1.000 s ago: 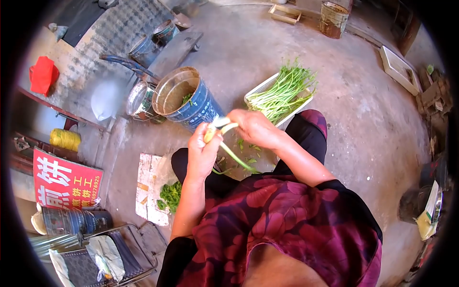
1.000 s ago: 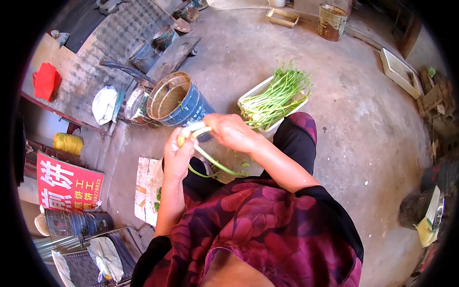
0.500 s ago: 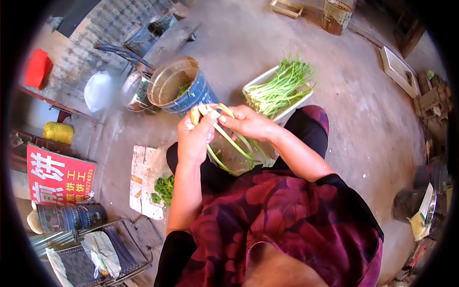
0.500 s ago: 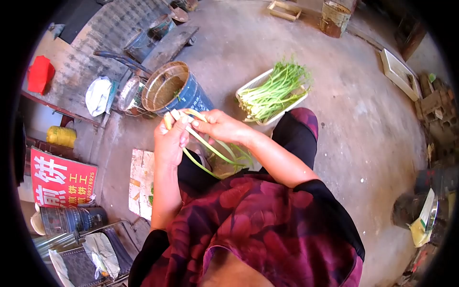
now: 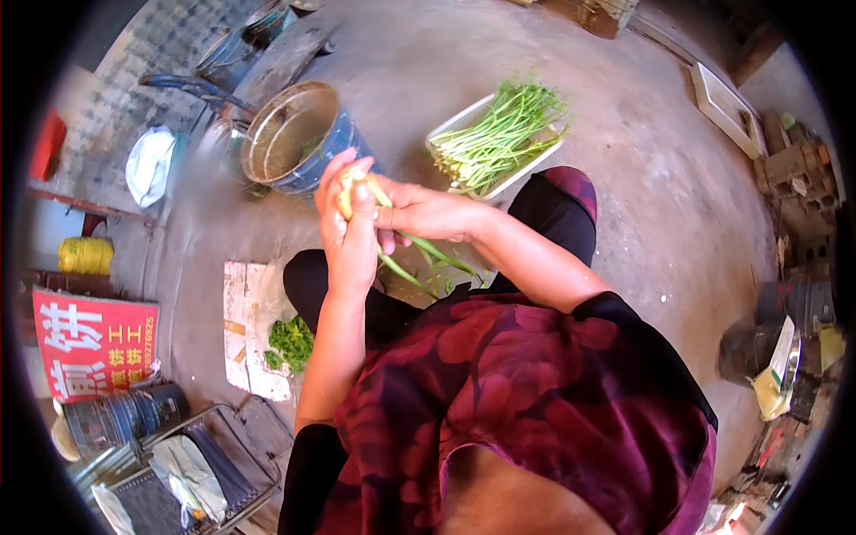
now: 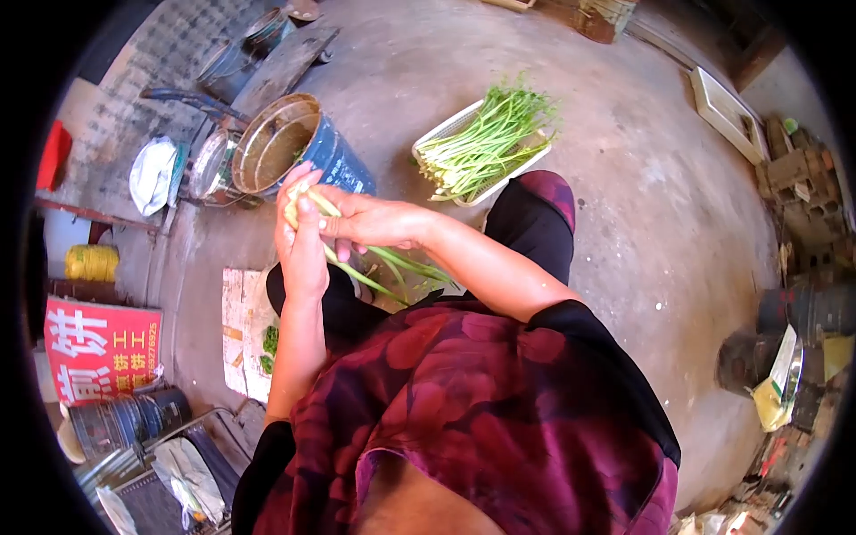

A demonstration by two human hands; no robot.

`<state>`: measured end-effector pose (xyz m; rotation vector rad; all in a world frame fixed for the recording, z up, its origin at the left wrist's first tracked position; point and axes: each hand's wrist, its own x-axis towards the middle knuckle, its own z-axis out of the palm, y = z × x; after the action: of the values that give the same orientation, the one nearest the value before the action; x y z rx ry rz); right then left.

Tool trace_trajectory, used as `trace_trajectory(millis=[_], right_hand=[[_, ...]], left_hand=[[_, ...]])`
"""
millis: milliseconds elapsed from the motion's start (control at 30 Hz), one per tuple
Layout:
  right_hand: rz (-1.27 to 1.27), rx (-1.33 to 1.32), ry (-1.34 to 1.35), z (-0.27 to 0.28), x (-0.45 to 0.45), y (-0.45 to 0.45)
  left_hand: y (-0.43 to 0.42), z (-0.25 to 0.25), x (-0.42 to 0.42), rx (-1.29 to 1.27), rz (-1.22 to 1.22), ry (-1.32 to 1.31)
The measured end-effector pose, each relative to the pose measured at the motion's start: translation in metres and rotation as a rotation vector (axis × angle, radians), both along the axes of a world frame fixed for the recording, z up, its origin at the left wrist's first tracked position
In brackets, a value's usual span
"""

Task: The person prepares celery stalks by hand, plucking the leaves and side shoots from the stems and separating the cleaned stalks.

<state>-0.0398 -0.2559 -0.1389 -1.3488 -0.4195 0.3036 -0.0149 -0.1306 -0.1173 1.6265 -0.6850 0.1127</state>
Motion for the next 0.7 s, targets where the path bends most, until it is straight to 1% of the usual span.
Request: trace_trajectory(millis=[67,100,167,200,267,300,333,367,400,433,467,500,533,567,667,700], right_hand=[[0.037,-0.066,0.055,-0.001,0.001,0.001],[0.040,-0.069,0.088,-0.003,0.001,0.002],[0.044,-0.032,0.177,-0.005,0.001,0.005],[0.042,-0.020,0.095,-0.012,0.004,0.007],[0.038,0.003,-0.072,-0.031,0.012,0.008],[0.014,-0.062,-0.040,-0.012,0.005,0.004],[-0.041,-0.141,-0.125,-0.014,0.004,0.005],[-0.061,-0.301,-0.133,-0.013,0.003,0.004],[-0.078,-0.460,-0.139,-0.012,0.001,0.005],[-0.308,-0.245,-0.255,-0.025,0.000,0.014],[-0.215,-0.274,-0.124,-0.027,0.000,0.010],[-0.267,-0.319,-0.016,-0.030,-0.001,0.013],[-0.318,-0.363,0.092,-0.034,-0.005,0.017],[-0.375,-0.366,0.040,-0.046,-0.005,0.018],[-0.434,-0.850,-0.258,-0.062,0.008,-0.011],[-0.397,-1.066,-0.270,-0.046,0.012,-0.025]], left_hand=[[0.003,-0.009,0.005,0.139,0.104,-0.222],[0.005,-0.014,0.008,0.130,0.079,-0.229],[0.007,-0.021,0.008,-0.051,-0.068,0.142],[0.005,-0.020,0.006,-0.126,-0.101,0.298],[0.001,-0.014,0.009,-0.131,-0.013,0.252],[0.000,-0.010,0.009,-0.162,0.003,0.258],[-0.001,-0.008,0.009,-0.193,0.021,0.265],[-0.004,-0.011,0.012,-0.229,-0.024,0.209],[-0.014,0.000,0.000,-0.326,0.021,0.383],[-0.016,-0.004,0.000,-0.335,0.018,0.335],[-0.018,-0.009,0.000,-0.345,0.016,0.287],[-0.022,-0.011,0.001,-0.448,-0.033,0.367],[-0.025,-0.011,0.001,-0.422,-0.057,0.378],[-0.027,-0.009,0.002,-0.394,-0.080,0.389],[-0.035,-0.009,0.003,-0.302,-0.157,0.384],[-0.038,-0.011,0.007,-0.272,-0.203,0.334]])
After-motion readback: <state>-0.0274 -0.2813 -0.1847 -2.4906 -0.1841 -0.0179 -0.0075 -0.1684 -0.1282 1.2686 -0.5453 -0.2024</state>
